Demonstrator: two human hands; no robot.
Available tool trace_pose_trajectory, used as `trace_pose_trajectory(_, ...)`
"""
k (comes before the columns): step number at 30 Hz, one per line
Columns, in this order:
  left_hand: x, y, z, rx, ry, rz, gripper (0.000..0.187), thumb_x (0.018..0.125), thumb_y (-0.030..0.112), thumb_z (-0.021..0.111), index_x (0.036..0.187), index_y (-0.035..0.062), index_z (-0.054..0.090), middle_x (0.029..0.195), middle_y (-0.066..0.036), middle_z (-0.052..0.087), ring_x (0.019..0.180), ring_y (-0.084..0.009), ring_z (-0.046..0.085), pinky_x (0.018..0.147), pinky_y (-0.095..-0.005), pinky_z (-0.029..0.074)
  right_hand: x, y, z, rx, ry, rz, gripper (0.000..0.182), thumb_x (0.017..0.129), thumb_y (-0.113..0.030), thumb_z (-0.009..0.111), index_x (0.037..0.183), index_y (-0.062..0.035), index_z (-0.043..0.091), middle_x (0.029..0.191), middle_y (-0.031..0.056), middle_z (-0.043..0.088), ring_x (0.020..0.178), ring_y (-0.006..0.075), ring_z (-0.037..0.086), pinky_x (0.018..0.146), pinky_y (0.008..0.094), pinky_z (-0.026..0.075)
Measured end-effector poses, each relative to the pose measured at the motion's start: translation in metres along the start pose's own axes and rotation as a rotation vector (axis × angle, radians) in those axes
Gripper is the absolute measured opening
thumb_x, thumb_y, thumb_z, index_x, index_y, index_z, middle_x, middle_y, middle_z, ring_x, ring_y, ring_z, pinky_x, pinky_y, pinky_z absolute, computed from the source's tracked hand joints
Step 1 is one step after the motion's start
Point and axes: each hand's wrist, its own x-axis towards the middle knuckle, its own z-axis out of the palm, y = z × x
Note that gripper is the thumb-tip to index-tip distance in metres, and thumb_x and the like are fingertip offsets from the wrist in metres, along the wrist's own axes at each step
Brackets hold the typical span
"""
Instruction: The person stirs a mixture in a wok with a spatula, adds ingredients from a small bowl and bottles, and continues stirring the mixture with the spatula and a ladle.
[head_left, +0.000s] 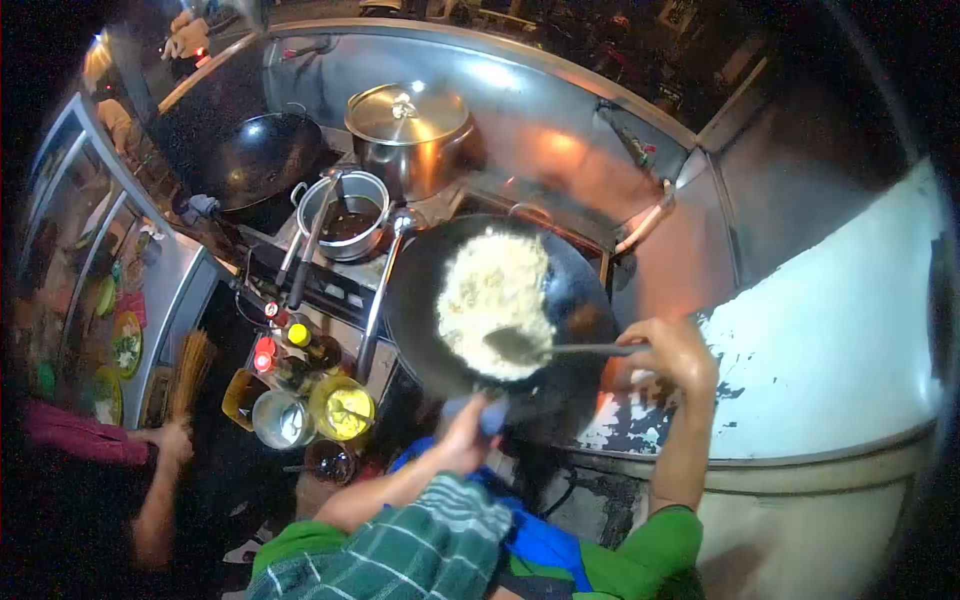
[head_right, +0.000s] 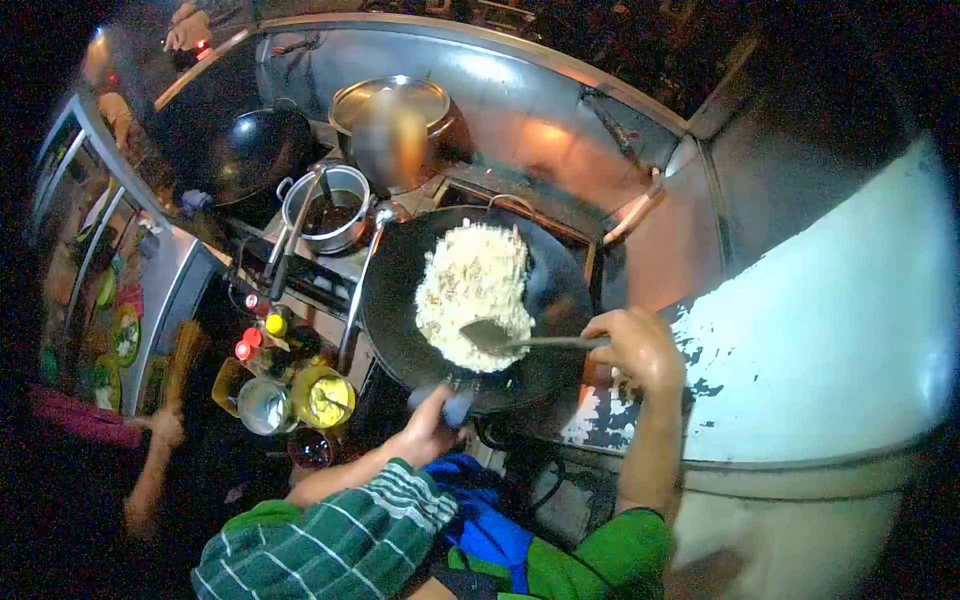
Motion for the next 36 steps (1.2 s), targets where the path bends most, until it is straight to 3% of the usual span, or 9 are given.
trace_pose_trajectory(3,0.122,-0.004,0.000,0.028,0.064,0.155,0.029,0.083,0.034,0.053,0.097,0.0079,0.055,0.084,-0.005,0.058,0.070,-0.0201,0.055,0.056,-0.0360,0.045,0.043,-0.010,0.034,-0.006,0.071,-0.169,0.030,0.071,-0.016,0.071,0.101,-0.0170,0.068,0.093,0.0101,0.068,0.087,0.0290,0.065,0.080,0.0406,0.049)
trace_pose_trajectory(7,0.085,-0.012,-0.012,0.143,0.282,0.152,0.035,0.085,0.034,0.052,0.100,0.0031,0.057,0.089,-0.008,0.060,0.076,-0.0226,0.057,0.066,-0.0376,0.049,0.063,-0.008,0.056,-0.046,0.205,-0.020,0.028,0.075,-0.017,0.067,0.103,-0.0170,0.067,0.097,0.0123,0.067,0.089,0.0303,0.064,0.080,0.0409,0.050)
trace_pose_trajectory(11,-0.007,-0.025,-0.022,-0.027,0.023,0.040,0.026,0.091,0.026,0.044,0.105,0.0070,0.056,0.093,-0.008,0.062,0.080,-0.0238,0.060,0.063,-0.0373,0.048,-0.029,-0.031,-0.023,0.130,-0.030,0.232,0.035,0.071,-0.012,0.070,0.105,-0.0148,0.067,0.095,0.0135,0.067,0.088,0.0271,0.065,0.079,0.0398,0.050)
trace_pose_trajectory(17,0.116,0.007,0.007,0.076,0.128,0.175,0.031,0.078,0.032,0.056,0.092,0.0049,0.055,0.079,-0.006,0.053,0.070,-0.0190,0.051,0.057,-0.0380,0.042,0.068,-0.018,0.067,-0.241,0.225,-0.064,0.020,0.075,-0.012,0.066,0.095,-0.0116,0.067,0.087,0.0131,0.067,0.083,0.0322,0.065,0.076,0.0431,0.050)
trace_pose_trajectory(18,0.106,0.003,0.005,0.210,0.299,0.213,0.032,0.079,0.033,0.055,0.092,0.0040,0.054,0.081,-0.007,0.052,0.072,-0.0190,0.050,0.061,-0.0378,0.041,0.071,-0.011,0.070,-0.213,0.253,-0.048,0.023,0.074,-0.012,0.066,0.097,-0.0120,0.067,0.087,0.0145,0.067,0.083,0.0318,0.065,0.075,0.0432,0.050)
trace_pose_trajectory(23,-0.006,-0.016,-0.023,0.071,0.084,-0.105,0.028,0.087,0.033,0.048,0.102,0.0106,0.057,0.096,-0.005,0.061,0.081,-0.0220,0.058,0.068,-0.0421,0.046,-0.021,-0.014,-0.010,-0.065,0.069,0.095,0.030,0.071,-0.011,0.066,0.100,-0.0128,0.067,0.083,0.0150,0.067,0.080,0.0283,0.065,0.073,0.0422,0.050)
trace_pose_trajectory(30,0.138,-0.016,-0.009,0.116,0.226,0.259,0.036,0.079,0.032,0.054,0.097,0.0004,0.054,0.089,-0.011,0.055,0.080,-0.0217,0.053,0.061,-0.0397,0.045,0.081,-0.008,0.079,-0.173,0.315,-0.076,0.031,0.072,-0.016,0.069,0.103,-0.0134,0.065,0.086,0.0141,0.067,0.081,0.0343,0.064,0.074,0.0418,0.050)
trace_pose_trajectory(33,0.020,-0.007,-0.004,0.078,0.091,0.130,0.032,0.085,0.034,0.053,0.102,0.0065,0.054,0.100,-0.007,0.057,0.087,-0.0213,0.055,0.075,-0.0407,0.046,0.042,-0.004,0.044,-0.142,0.341,-0.010,0.029,0.072,-0.015,0.069,0.101,-0.0139,0.067,0.084,0.0103,0.068,0.079,0.0306,0.065,0.070,0.0402,0.051)
trace_pose_trajectory(36,0.025,-0.030,-0.050,0.040,0.055,-0.095,0.024,0.088,0.037,0.049,0.096,0.0149,0.054,0.089,-0.002,0.058,0.080,-0.0187,0.053,0.064,-0.0358,0.043,-0.014,-0.006,0.006,0.023,0.251,-0.007,0.026,0.070,-0.014,0.069,0.096,-0.0141,0.069,0.084,0.0088,0.068,0.077,0.0299,0.065,0.069,0.0398,0.051)
